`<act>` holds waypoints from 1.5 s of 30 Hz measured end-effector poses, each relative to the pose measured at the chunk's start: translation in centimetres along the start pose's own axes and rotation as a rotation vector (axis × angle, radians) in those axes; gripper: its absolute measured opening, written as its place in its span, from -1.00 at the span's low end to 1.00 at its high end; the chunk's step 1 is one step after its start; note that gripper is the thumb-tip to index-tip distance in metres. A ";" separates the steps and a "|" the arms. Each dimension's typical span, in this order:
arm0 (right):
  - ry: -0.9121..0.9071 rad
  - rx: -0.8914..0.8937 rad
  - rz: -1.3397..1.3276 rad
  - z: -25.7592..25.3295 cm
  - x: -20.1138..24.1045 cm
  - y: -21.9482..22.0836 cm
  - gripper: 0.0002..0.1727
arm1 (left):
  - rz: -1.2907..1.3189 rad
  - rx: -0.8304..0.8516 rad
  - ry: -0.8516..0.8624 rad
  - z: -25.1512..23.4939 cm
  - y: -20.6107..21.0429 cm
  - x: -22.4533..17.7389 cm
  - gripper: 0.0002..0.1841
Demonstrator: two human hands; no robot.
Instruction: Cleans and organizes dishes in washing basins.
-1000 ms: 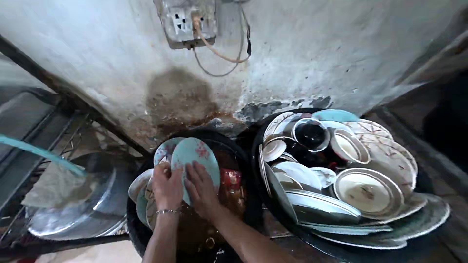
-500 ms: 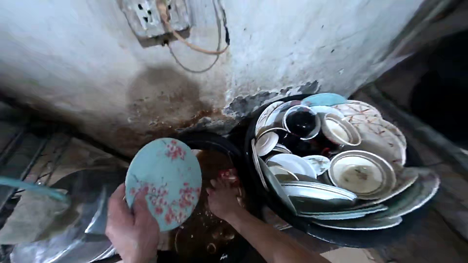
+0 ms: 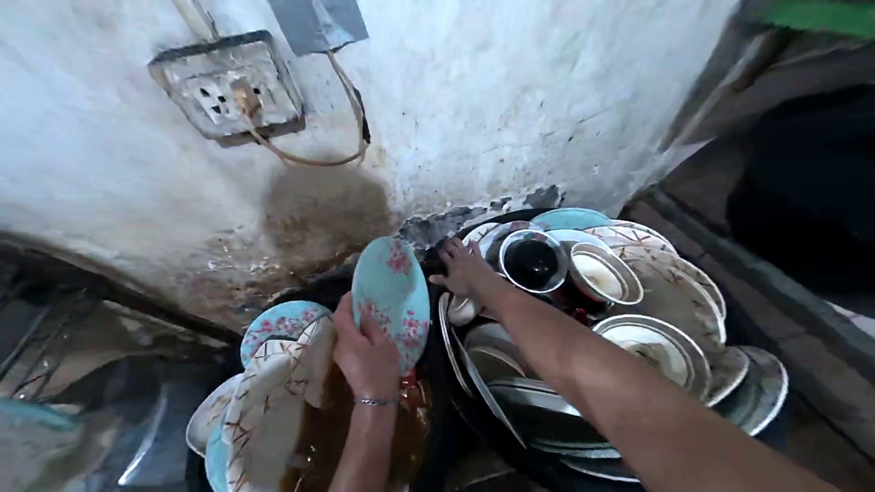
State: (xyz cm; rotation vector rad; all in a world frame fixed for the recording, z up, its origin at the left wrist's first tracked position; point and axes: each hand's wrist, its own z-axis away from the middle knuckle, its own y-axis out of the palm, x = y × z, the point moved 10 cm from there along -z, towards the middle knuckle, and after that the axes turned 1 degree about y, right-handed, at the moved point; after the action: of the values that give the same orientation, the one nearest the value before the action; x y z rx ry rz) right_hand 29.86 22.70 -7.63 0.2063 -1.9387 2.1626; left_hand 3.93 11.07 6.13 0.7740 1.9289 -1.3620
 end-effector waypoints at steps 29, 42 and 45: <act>-0.311 -0.282 -0.268 11.2 4.7 -11.2 -0.69 | -0.309 0.706 0.010 -1.0 19.7 3.4 -0.30; -0.087 0.473 -0.545 16.8 21.2 12.8 -0.55 | -0.338 0.360 -0.446 -6.6 -0.6 28.4 -0.45; -0.081 0.315 -0.741 15.4 25.1 16.2 -0.40 | -0.194 0.442 -0.518 -2.2 -1.9 26.6 -0.34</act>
State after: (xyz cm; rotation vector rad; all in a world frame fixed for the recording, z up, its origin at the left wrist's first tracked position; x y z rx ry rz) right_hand 0.67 7.75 -15.02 0.9133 -1.2372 1.9191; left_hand -14.35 15.23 -13.02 0.3708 1.3394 -1.9216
